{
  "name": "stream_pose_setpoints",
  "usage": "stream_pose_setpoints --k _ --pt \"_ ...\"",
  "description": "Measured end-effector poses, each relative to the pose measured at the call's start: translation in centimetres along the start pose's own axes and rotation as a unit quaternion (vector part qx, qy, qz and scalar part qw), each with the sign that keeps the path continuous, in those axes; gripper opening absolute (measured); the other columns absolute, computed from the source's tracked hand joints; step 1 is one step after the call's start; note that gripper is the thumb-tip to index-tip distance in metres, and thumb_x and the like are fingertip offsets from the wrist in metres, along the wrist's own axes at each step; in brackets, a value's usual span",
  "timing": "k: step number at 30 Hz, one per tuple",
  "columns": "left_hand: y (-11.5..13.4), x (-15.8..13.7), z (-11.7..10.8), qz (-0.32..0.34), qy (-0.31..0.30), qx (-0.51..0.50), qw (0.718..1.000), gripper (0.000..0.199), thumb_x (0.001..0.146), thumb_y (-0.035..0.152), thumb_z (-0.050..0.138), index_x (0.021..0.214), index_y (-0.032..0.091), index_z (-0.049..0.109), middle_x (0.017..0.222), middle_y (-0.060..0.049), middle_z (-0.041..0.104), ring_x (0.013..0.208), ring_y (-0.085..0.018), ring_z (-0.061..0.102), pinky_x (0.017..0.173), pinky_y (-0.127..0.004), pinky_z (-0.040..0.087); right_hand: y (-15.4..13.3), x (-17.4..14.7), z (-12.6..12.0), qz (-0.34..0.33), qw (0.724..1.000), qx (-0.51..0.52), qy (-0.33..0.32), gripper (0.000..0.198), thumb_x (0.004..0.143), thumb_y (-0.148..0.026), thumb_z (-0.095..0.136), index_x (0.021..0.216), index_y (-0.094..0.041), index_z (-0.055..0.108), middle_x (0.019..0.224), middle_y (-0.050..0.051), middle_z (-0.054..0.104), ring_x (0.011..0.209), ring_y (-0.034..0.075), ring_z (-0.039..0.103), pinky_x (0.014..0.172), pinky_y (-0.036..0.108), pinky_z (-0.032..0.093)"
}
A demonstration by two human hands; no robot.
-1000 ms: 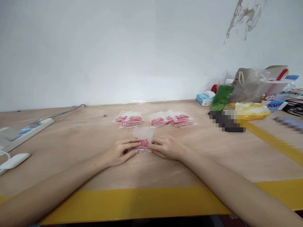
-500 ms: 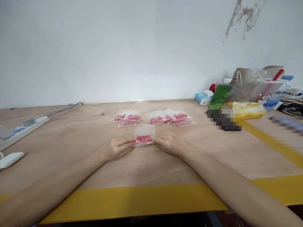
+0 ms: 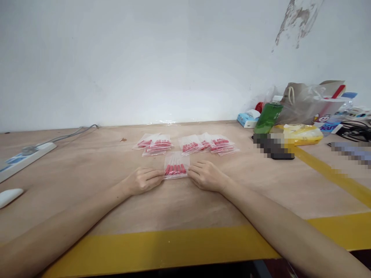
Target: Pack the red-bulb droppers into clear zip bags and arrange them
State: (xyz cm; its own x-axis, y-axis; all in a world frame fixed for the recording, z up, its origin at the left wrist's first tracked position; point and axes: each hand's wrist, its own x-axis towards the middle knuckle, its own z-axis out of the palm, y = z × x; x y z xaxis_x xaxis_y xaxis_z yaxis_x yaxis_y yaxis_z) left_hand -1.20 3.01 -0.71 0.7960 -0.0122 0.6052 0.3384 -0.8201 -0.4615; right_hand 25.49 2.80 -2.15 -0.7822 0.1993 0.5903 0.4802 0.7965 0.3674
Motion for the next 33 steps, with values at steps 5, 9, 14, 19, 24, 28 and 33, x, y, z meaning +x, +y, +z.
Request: stream_pose_setpoints --k 5,9,14,19,24,28,33 --pt "0.1 -0.3 0.4 -0.024 0.000 -0.005 1.000 0.009 0.084 0.013 0.051 0.081 0.015 0.059 0.084 -0.002 0.069 0.064 -0.012 0.065 0.056 -0.021 0.053 -1.8 2.0 0.4 0.029 0.999 -0.001 0.029 0.017 0.086 -0.022 0.046 0.082 -0.017 0.062 0.074 0.003 0.063 0.071 0.012 0.051 0.064 0.028 0.033" --pt "0.1 -0.7 0.8 -0.033 0.002 -0.012 0.999 0.011 0.086 0.014 0.049 0.087 0.015 0.059 0.090 -0.004 0.068 0.073 -0.013 0.066 0.065 -0.023 0.055 -3.4 4.0 1.4 0.042 0.997 -0.039 0.050 0.018 0.085 -0.016 0.045 0.075 -0.017 0.061 0.070 0.001 0.061 0.064 0.011 0.047 0.057 0.027 0.028" --pt "0.1 -0.4 0.6 -0.026 0.004 -0.018 0.999 0.011 0.086 0.013 0.048 0.086 0.014 0.059 0.088 -0.005 0.069 0.068 -0.014 0.066 0.060 -0.023 0.055 -3.6 5.0 2.3 0.011 0.996 -0.071 0.047 0.024 0.084 -0.013 0.045 0.064 -0.016 0.056 0.064 0.001 0.057 0.061 0.011 0.044 0.053 0.028 0.023" --pt "0.1 -0.2 0.5 -0.030 0.002 -0.023 0.999 0.012 0.086 0.013 0.049 0.082 0.013 0.060 0.083 -0.005 0.069 0.062 -0.013 0.064 0.055 -0.023 0.054 -3.5 5.3 2.2 -0.019 0.996 -0.083 0.023 0.025 0.085 -0.011 0.042 0.066 -0.015 0.057 0.066 0.002 0.058 0.064 0.012 0.045 0.054 0.028 0.024" --pt "0.1 -0.2 0.5 -0.030 -0.009 -0.017 0.999 0.016 0.087 0.013 0.046 0.080 0.013 0.060 0.083 -0.005 0.068 0.063 -0.013 0.063 0.055 -0.023 0.052 -3.5 5.5 2.4 -0.005 0.997 -0.077 0.016 0.026 0.085 -0.011 0.041 0.064 -0.015 0.055 0.066 0.003 0.058 0.064 0.013 0.045 0.054 0.028 0.024" --pt "0.1 0.0 0.4 -0.037 -0.022 -0.001 0.999 0.021 0.087 0.016 0.046 0.072 0.014 0.060 0.075 -0.003 0.067 0.059 -0.012 0.061 0.054 -0.023 0.050 -3.5 5.7 2.6 -0.011 0.997 -0.072 -0.003 0.027 0.087 -0.011 0.038 0.065 -0.015 0.054 0.066 0.003 0.058 0.064 0.013 0.045 0.054 0.029 0.023" --pt "0.0 0.1 0.1 -0.042 -0.047 0.020 0.998 0.022 0.088 0.018 0.045 0.072 0.017 0.060 0.070 -0.001 0.065 0.061 -0.011 0.060 0.058 -0.022 0.048 -3.2 5.2 1.9 -0.022 0.996 -0.083 -0.010 0.026 0.087 -0.009 0.037 0.066 -0.014 0.053 0.066 0.003 0.056 0.063 0.013 0.043 0.053 0.029 0.020"
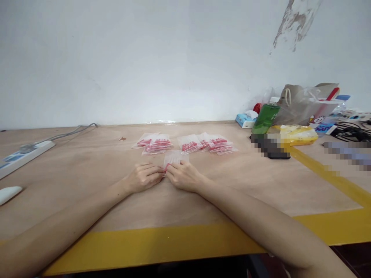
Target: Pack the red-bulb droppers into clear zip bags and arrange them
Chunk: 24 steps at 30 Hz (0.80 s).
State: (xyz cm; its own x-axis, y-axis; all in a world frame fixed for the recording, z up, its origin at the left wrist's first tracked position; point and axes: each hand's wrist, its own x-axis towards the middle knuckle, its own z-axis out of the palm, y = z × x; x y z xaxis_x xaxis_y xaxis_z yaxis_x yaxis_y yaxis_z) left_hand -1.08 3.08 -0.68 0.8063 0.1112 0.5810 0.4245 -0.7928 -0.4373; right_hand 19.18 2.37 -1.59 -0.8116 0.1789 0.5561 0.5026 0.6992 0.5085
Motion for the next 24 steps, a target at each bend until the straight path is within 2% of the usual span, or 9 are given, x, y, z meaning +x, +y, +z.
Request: stream_pose_setpoints --k 8,13,16,18,20,22,24 --pt "-0.2 -0.4 0.1 -0.015 -0.026 -0.037 0.999 0.024 0.089 0.022 0.042 0.073 0.018 0.059 0.071 -0.001 0.063 0.060 -0.010 0.058 0.058 -0.022 0.046 1.7 -3.9 -2.0 0.032 0.998 -0.017 -0.047 0.022 0.086 -0.009 0.039 0.071 -0.015 0.054 0.066 0.003 0.054 0.062 0.013 0.042 0.055 0.029 0.020" --pt "-0.2 -0.6 0.0 -0.031 -0.029 -0.075 0.996 0.021 0.088 0.022 0.045 0.073 0.018 0.059 0.071 -0.002 0.063 0.064 -0.011 0.060 0.060 -0.023 0.047 1.5 -4.3 -2.3 0.088 0.994 -0.046 -0.041 0.023 0.088 -0.019 0.042 0.069 -0.015 0.055 0.063 0.003 0.054 0.058 0.012 0.042 0.054 0.029 0.020" --pt "0.0 -0.6 -0.2 -0.059 -0.029 -0.129 0.989 0.017 0.086 0.022 0.048 0.074 0.018 0.060 0.074 -0.002 0.064 0.073 -0.013 0.062 0.068 -0.026 0.049 1.4 -4.5 -2.1 0.098 0.994 -0.037 -0.034 0.029 0.090 -0.025 0.042 0.065 -0.015 0.053 0.060 0.002 0.054 0.056 0.012 0.043 0.053 0.028 0.020" --pt "0.2 -0.2 -0.4 -0.093 -0.027 -0.170 0.981 0.011 0.082 0.026 0.053 0.083 0.018 0.060 0.085 -0.005 0.065 0.087 -0.017 0.061 0.079 -0.031 0.049 1.6 -4.7 -2.0 0.094 0.995 -0.016 -0.033 0.030 0.090 -0.028 0.042 0.065 -0.015 0.053 0.061 0.002 0.054 0.057 0.011 0.044 0.053 0.028 0.021" --pt "0.6 0.4 -0.3 -0.130 -0.043 -0.194 0.971 0.033 0.078 0.034 0.058 0.105 0.015 0.056 0.108 -0.011 0.060 0.107 -0.023 0.053 0.092 -0.037 0.044 1.9 -4.9 -2.0 0.084 0.996 0.012 -0.031 0.030 0.090 -0.031 0.042 0.066 -0.015 0.053 0.062 0.002 0.055 0.059 0.011 0.046 0.053 0.027 0.023" --pt "1.0 1.0 -0.2 -0.149 -0.096 -0.203 0.963 0.058 0.077 0.043 0.058 0.125 0.013 0.043 0.128 -0.015 0.047 0.120 -0.027 0.042 0.098 -0.042 0.039 2.1 -4.9 -2.1 0.067 0.996 0.044 -0.035 0.030 0.090 -0.031 0.040 0.068 -0.015 0.053 0.065 0.002 0.056 0.062 0.011 0.048 0.054 0.025 0.025" --pt "1.3 1.4 -0.3 -0.147 -0.159 -0.210 0.953 0.059 0.082 0.045 0.053 0.132 0.018 0.037 0.134 -0.013 0.042 0.124 -0.027 0.038 0.099 -0.043 0.037 2.2 -4.9 -2.2 0.057 0.995 0.074 -0.042 0.029 0.090 -0.033 0.040 0.072 -0.016 0.055 0.069 0.002 0.057 0.065 0.011 0.050 0.055 0.025 0.027"
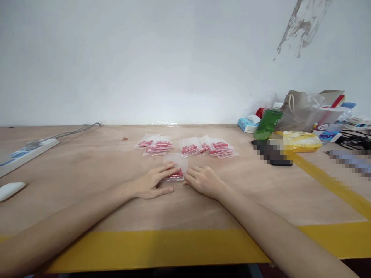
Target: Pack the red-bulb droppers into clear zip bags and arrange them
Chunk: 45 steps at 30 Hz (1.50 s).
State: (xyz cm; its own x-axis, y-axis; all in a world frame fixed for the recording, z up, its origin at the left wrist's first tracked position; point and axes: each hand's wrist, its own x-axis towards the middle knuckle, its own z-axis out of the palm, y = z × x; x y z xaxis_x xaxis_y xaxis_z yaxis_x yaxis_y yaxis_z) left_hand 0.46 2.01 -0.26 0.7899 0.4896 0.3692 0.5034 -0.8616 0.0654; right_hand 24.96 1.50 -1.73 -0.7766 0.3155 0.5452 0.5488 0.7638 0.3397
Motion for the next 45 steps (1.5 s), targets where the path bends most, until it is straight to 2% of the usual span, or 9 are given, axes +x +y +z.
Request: stream_pose_setpoints --k 3,9,13,16,21,25,31,39,45 --pt "0.2 -0.9 -0.7 -0.003 -0.049 -0.005 0.999 0.046 0.087 0.039 0.047 0.130 0.023 0.041 0.132 -0.009 0.045 0.122 -0.024 0.042 0.099 -0.041 0.038 0.1 -0.2 -0.3 0.031 0.999 0.029 -0.008 0.030 0.088 -0.038 0.043 0.074 -0.016 0.057 0.071 0.002 0.059 0.068 0.011 0.052 0.055 0.024 0.028" --pt "-1.2 -7.8 -4.2 -0.064 -0.025 0.036 0.997 0.034 0.087 0.031 0.047 0.120 0.023 0.051 0.127 -0.008 0.051 0.116 -0.024 0.048 0.095 -0.040 0.043 0.8 -1.2 -0.2 0.105 0.992 0.066 -0.021 0.027 0.088 -0.034 0.043 0.075 -0.017 0.059 0.074 0.003 0.059 0.070 0.011 0.053 0.058 0.023 0.030" --pt "-5.6 -12.8 -6.0 -0.179 -0.012 0.066 0.982 0.030 0.087 0.036 0.045 0.113 0.025 0.053 0.121 -0.006 0.055 0.107 -0.023 0.055 0.088 -0.036 0.048 1.3 -0.2 0.4 0.123 0.992 0.017 0.012 0.023 0.086 -0.028 0.045 0.071 -0.016 0.058 0.074 0.004 0.059 0.072 0.013 0.050 0.061 0.025 0.030" --pt "-10.2 -14.2 -6.5 -0.228 -0.015 0.059 0.972 0.032 0.086 0.040 0.044 0.111 0.022 0.052 0.122 -0.008 0.054 0.106 -0.024 0.055 0.089 -0.037 0.046 2.1 1.7 1.4 0.120 0.992 -0.031 0.016 0.021 0.085 -0.023 0.045 0.071 -0.016 0.059 0.076 0.005 0.059 0.076 0.015 0.049 0.065 0.028 0.030" --pt "-13.7 -10.0 -6.1 -0.277 0.011 0.090 0.957 0.036 0.081 0.043 0.043 0.104 0.018 0.056 0.117 -0.009 0.056 0.107 -0.028 0.051 0.093 -0.046 0.039 3.8 5.9 4.2 0.140 0.988 -0.071 0.002 0.019 0.085 -0.022 0.044 0.085 -0.017 0.062 0.085 0.008 0.063 0.082 0.019 0.048 0.078 0.036 0.026" --pt "-11.8 -3.8 -4.3 -0.212 0.099 0.098 0.967 0.036 0.083 0.031 0.039 0.112 0.015 0.054 0.119 -0.009 0.054 0.111 -0.023 0.049 0.097 -0.038 0.037 4.5 8.6 6.8 0.177 0.981 -0.080 -0.009 0.023 0.085 -0.019 0.043 0.098 -0.017 0.062 0.086 0.009 0.064 0.086 0.021 0.048 0.083 0.041 0.021" --pt "-9.5 1.8 -1.0 -0.176 0.087 0.104 0.975 0.048 0.074 0.025 0.050 0.121 0.017 0.047 0.124 -0.008 0.050 0.111 -0.023 0.050 0.096 -0.034 0.039 4.9 10.5 9.0 0.151 0.983 -0.098 -0.039 0.027 0.085 -0.013 0.041 0.080 -0.017 0.067 0.075 0.007 0.064 0.082 0.018 0.047 0.088 0.044 0.016" --pt "-9.6 3.3 1.2 -0.203 0.075 0.122 0.969 0.051 0.079 0.028 0.051 0.128 0.016 0.040 0.115 -0.011 0.058 0.098 -0.027 0.058 0.082 -0.040 0.047 6.5 5.6 6.5 0.087 0.981 -0.176 0.003 0.028 0.084 -0.007 0.039 0.072 -0.015 0.062 0.067 0.005 0.061 0.070 0.015 0.047 0.093 0.039 0.020" --pt "-9.6 1.4 0.3 -0.169 0.084 0.135 0.973 0.035 0.082 0.031 0.049 0.114 0.017 0.055 0.121 -0.010 0.054 0.110 -0.027 0.051 0.096 -0.044 0.038 6.4 2.9 5.2 0.080 0.980 -0.174 0.049 0.025 0.088 -0.013 0.037 0.080 -0.016 0.060 0.069 0.003 0.062 0.067 0.013 0.049 0.093 0.037 0.022"
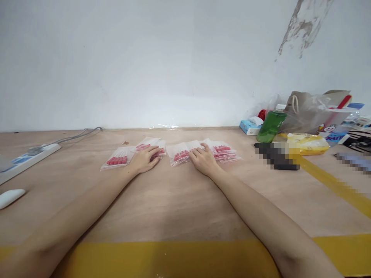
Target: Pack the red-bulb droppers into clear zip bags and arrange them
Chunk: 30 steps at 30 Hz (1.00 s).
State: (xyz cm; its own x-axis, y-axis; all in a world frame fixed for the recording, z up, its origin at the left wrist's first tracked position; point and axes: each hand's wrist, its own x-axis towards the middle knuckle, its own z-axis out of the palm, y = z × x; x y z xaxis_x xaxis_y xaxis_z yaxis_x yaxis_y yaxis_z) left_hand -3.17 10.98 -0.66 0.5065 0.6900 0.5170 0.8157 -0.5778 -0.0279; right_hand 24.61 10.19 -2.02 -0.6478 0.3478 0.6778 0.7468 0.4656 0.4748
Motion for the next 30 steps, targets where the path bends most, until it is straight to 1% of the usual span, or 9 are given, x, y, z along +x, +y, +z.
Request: stream_pose_setpoints --k 2,3,6,9,11,14,17,21,30 --pt "0.6 -0.4 -0.3 0.036 0.021 -0.013 0.999 0.038 0.081 0.036 0.053 0.113 0.016 0.055 0.120 -0.010 0.054 0.112 -0.026 0.049 0.099 -0.043 0.035 -0.4 0.0 -0.1 0.005 1.000 0.026 0.007 0.022 0.087 -0.014 0.038 0.082 -0.016 0.059 0.072 0.003 0.062 0.070 0.014 0.050 0.093 0.037 0.022" --pt "1.0 -0.6 -0.3 0.065 0.034 -0.026 0.997 0.039 0.080 0.039 0.055 0.112 0.016 0.056 0.117 -0.010 0.056 0.111 -0.025 0.050 0.098 -0.040 0.037 -0.7 0.0 -0.1 0.011 0.999 0.038 0.007 0.020 0.086 -0.014 0.039 0.081 -0.016 0.059 0.073 0.003 0.062 0.071 0.014 0.051 0.093 0.037 0.022" --pt "2.3 -0.5 0.3 0.158 0.083 -0.052 0.983 0.040 0.078 0.044 0.058 0.105 0.015 0.058 0.106 -0.009 0.061 0.098 -0.020 0.058 0.087 -0.031 0.048 -1.3 0.2 -0.1 0.036 0.997 0.067 0.002 0.018 0.086 -0.015 0.040 0.078 -0.016 0.056 0.072 0.003 0.062 0.072 0.015 0.052 0.093 0.038 0.022" --pt "2.8 -0.2 1.2 0.206 0.128 -0.025 0.970 0.029 0.083 0.038 0.054 0.099 0.015 0.060 0.098 -0.008 0.064 0.088 -0.017 0.062 0.077 -0.027 0.053 -1.5 0.3 0.0 0.071 0.993 0.092 0.008 0.017 0.086 -0.019 0.041 0.076 -0.016 0.055 0.072 0.004 0.063 0.071 0.015 0.053 0.091 0.038 0.023" --pt "2.7 0.0 1.6 0.224 0.143 -0.007 0.964 0.020 0.087 0.029 0.048 0.093 0.015 0.061 0.093 -0.007 0.066 0.083 -0.015 0.064 0.073 -0.026 0.054 -1.4 0.2 0.0 0.088 0.990 0.109 0.015 0.016 0.085 -0.020 0.042 0.076 -0.016 0.054 0.071 0.004 0.063 0.070 0.015 0.053 0.090 0.038 0.024" --pt "2.2 0.0 1.6 0.243 0.162 0.013 0.956 0.019 0.089 0.020 0.043 0.091 0.015 0.062 0.091 -0.007 0.067 0.079 -0.015 0.065 0.071 -0.025 0.055 -1.2 0.1 0.1 0.079 0.988 0.134 0.022 0.014 0.086 -0.021 0.043 0.077 -0.017 0.054 0.070 0.002 0.064 0.069 0.014 0.053 0.089 0.037 0.026" --pt "1.9 -0.2 1.4 0.262 0.180 0.032 0.948 0.019 0.089 0.018 0.043 0.091 0.014 0.061 0.091 -0.008 0.067 0.079 -0.015 0.066 0.069 -0.025 0.056 -0.9 0.0 0.2 0.042 0.987 0.152 0.042 0.012 0.085 -0.020 0.046 0.079 -0.018 0.055 0.070 0.001 0.065 0.071 0.013 0.054 0.087 0.034 0.028" --pt "1.5 -0.4 1.0 0.297 0.185 0.057 0.935 0.018 0.089 0.017 0.043 0.089 0.015 0.061 0.089 -0.006 0.068 0.076 -0.014 0.066 0.065 -0.023 0.056 -0.6 -0.1 0.1 -0.004 0.989 0.131 0.065 0.015 0.085 -0.017 0.046 0.075 -0.019 0.057 0.068 0.000 0.064 0.071 0.013 0.053 0.086 0.033 0.030" --pt "1.3 -0.3 0.5 0.319 0.189 0.083 0.925 0.018 0.088 0.017 0.046 0.080 0.016 0.062 0.080 -0.004 0.069 0.064 -0.013 0.065 0.057 -0.024 0.055 -0.6 0.1 -0.1 -0.045 0.993 0.102 0.049 0.021 0.084 -0.010 0.043 0.072 -0.019 0.058 0.068 0.000 0.063 0.071 0.012 0.050 0.087 0.035 0.027"
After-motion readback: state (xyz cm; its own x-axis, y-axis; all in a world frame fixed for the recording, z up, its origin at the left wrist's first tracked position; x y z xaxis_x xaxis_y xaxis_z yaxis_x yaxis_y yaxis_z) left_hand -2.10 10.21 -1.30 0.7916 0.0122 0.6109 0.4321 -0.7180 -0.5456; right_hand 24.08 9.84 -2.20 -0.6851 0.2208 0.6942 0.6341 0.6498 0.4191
